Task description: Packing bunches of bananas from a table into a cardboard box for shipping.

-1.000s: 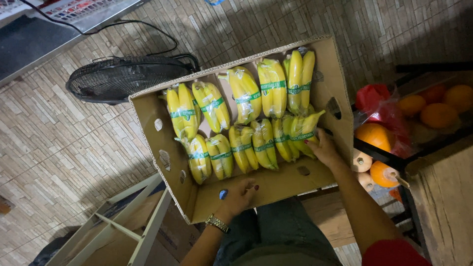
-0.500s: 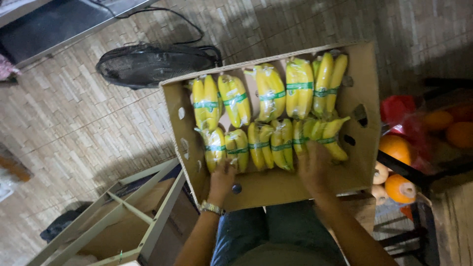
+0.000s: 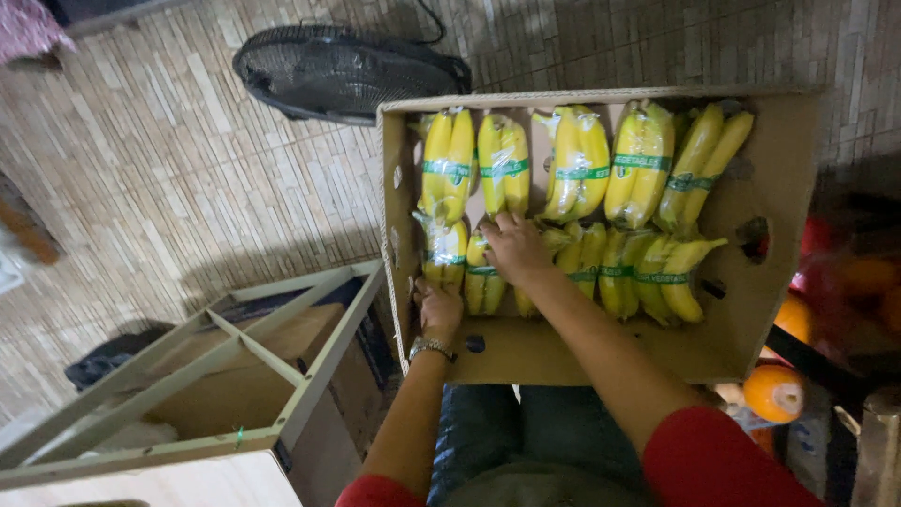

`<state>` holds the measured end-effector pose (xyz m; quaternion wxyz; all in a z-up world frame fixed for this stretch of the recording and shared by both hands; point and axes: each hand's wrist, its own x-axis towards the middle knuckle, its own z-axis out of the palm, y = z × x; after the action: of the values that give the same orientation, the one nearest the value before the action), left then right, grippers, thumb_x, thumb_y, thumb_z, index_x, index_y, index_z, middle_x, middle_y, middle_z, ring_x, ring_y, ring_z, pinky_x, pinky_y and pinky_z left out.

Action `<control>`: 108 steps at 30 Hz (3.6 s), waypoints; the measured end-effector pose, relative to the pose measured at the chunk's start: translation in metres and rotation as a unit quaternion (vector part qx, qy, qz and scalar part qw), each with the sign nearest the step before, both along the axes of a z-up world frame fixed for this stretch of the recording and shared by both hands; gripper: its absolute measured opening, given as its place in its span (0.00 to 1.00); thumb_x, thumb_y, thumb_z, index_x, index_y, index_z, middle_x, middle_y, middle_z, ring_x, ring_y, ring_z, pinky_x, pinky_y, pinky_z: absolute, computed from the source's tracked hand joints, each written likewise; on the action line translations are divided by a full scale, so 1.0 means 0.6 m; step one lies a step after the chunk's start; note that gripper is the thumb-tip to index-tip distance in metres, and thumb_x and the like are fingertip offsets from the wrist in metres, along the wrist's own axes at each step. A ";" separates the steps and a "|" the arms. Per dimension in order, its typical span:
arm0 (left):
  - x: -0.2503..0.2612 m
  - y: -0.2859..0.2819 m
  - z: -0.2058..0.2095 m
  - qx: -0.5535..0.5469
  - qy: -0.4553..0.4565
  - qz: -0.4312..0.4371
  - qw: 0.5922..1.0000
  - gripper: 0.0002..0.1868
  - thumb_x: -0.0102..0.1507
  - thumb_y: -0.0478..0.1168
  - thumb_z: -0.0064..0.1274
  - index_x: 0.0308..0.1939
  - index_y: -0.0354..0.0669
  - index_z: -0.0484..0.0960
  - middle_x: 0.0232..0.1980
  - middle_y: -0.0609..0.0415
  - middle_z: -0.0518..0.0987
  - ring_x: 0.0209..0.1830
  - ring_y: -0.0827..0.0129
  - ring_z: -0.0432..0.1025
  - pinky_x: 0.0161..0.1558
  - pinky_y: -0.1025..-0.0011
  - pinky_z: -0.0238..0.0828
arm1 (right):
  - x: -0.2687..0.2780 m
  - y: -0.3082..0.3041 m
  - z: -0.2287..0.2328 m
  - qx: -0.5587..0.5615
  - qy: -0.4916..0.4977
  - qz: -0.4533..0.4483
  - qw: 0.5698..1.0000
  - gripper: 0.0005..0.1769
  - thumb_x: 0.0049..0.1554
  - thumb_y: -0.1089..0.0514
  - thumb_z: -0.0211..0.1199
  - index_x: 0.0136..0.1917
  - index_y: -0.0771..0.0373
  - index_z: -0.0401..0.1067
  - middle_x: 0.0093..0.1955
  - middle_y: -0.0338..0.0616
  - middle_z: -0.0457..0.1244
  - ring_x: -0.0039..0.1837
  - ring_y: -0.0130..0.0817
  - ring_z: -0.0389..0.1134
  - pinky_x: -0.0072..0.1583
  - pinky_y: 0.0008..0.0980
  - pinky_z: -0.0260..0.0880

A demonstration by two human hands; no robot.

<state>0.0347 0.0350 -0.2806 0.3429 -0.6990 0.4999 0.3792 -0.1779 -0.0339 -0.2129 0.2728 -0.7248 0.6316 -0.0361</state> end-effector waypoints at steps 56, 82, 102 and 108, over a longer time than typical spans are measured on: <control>-0.118 -0.080 0.176 -0.069 0.275 0.312 0.907 0.30 0.62 0.49 0.59 0.61 0.44 0.63 0.51 0.46 0.81 0.48 0.54 0.77 0.47 0.57 0.78 | 0.030 0.259 0.226 0.297 -0.143 -0.218 0.919 0.22 0.62 0.51 0.54 0.67 0.58 0.63 0.61 0.47 0.61 0.56 0.41 0.65 0.53 0.42 0.66; -0.055 -0.080 0.087 -0.063 0.090 0.025 0.994 0.33 0.72 0.43 0.28 0.76 0.24 0.43 0.71 0.23 0.63 0.72 0.27 0.59 0.71 0.39 0.56 | 0.052 0.089 0.138 0.067 -0.076 -0.080 0.992 0.28 0.64 0.68 0.53 0.77 0.69 0.57 0.75 0.66 0.52 0.76 0.61 0.54 0.73 0.58 0.60; -0.043 -0.028 0.069 -0.237 0.080 0.056 0.967 0.23 0.64 0.47 0.55 0.55 0.39 0.65 0.37 0.41 0.81 0.36 0.45 0.81 0.35 0.55 0.79 | 0.022 -0.016 -0.015 0.103 0.087 0.035 0.990 0.25 0.55 0.33 0.62 0.59 0.46 0.70 0.49 0.36 0.66 0.57 0.40 0.61 0.55 0.45 0.61; -0.034 -0.061 0.184 -0.222 0.078 0.090 0.968 0.24 0.73 0.49 0.41 0.61 0.28 0.67 0.38 0.37 0.82 0.38 0.43 0.81 0.39 0.54 0.83 | 0.035 -0.009 -0.033 -0.012 0.065 0.026 0.997 0.23 0.52 0.42 0.68 0.56 0.53 0.73 0.49 0.43 0.66 0.54 0.46 0.64 0.54 0.46 0.65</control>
<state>0.0140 -0.0018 -0.1701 0.1032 -0.7683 0.5316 0.3412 -0.1569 -0.0390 -0.2325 0.2233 -0.7449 0.6286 0.0106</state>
